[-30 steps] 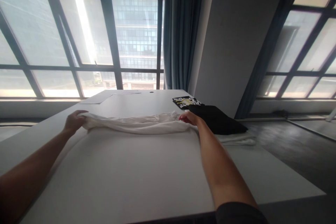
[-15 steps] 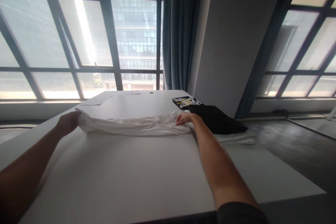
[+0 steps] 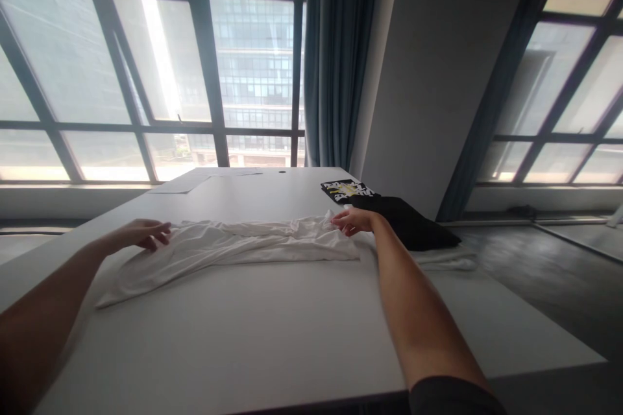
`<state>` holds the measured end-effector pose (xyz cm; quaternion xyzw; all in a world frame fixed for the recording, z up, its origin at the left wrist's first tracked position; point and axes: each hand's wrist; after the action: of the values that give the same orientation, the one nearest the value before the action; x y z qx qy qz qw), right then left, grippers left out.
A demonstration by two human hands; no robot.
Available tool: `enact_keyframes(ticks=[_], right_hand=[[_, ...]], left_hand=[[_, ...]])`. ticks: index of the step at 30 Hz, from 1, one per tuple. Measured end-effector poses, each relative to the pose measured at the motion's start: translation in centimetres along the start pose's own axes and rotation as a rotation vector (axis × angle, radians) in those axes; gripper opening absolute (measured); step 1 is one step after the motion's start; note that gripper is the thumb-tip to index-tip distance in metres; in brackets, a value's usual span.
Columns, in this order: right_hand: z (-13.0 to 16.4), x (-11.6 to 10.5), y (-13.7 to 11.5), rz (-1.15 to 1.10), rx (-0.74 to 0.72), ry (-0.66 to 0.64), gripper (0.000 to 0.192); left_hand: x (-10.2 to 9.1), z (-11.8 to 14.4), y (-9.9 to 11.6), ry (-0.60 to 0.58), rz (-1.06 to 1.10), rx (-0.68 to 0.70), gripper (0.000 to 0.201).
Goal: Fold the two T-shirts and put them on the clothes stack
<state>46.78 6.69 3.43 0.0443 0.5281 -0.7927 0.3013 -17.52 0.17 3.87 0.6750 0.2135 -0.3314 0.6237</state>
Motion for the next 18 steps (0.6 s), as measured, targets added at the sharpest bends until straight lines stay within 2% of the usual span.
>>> enact_keyframes(ticks=[4,7,9,11,15,18], right_hand=[[-1.6,0.8,-0.1,0.196,-0.037,0.199,0.082],[-2.3,1.6,-0.7,0.332,-0.081,0.226,0.088],[-2.5,2.4,-1.4,0.426,-0.076,0.216,0.080],[-2.5,3.2,-2.2,0.529,-0.060,0.224,0.072],[-2.5,4.8,-3.8,0.660,-0.049,0.304,0.058],[-2.5,5.4,-4.9,0.627,-0.116,0.368,0.045]], left_hand=[[1.7,-2.4,-2.2,0.167,-0.412,0.160,0.083],[3.1,-3.7,-3.5,0.237,-0.598,0.153,0.077],[3.8,-4.3,-3.7,0.212,-0.635,0.107,0.072],[3.9,-4.6,-3.7,0.137,-0.631,0.082,0.070],[2.7,-4.7,-3.6,0.003,-0.596,0.061,0.071],[1.9,-5.0,-3.7,0.004,-0.592,0.054,0.074]])
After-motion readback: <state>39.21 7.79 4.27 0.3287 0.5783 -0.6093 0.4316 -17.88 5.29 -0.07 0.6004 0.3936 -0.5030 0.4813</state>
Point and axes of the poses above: each hand's wrist, its own z-axis away from the middle knuckle, its own x-axis out of the palm, y = z × x, and after that the axes turned 11 degrees about x, right-handed
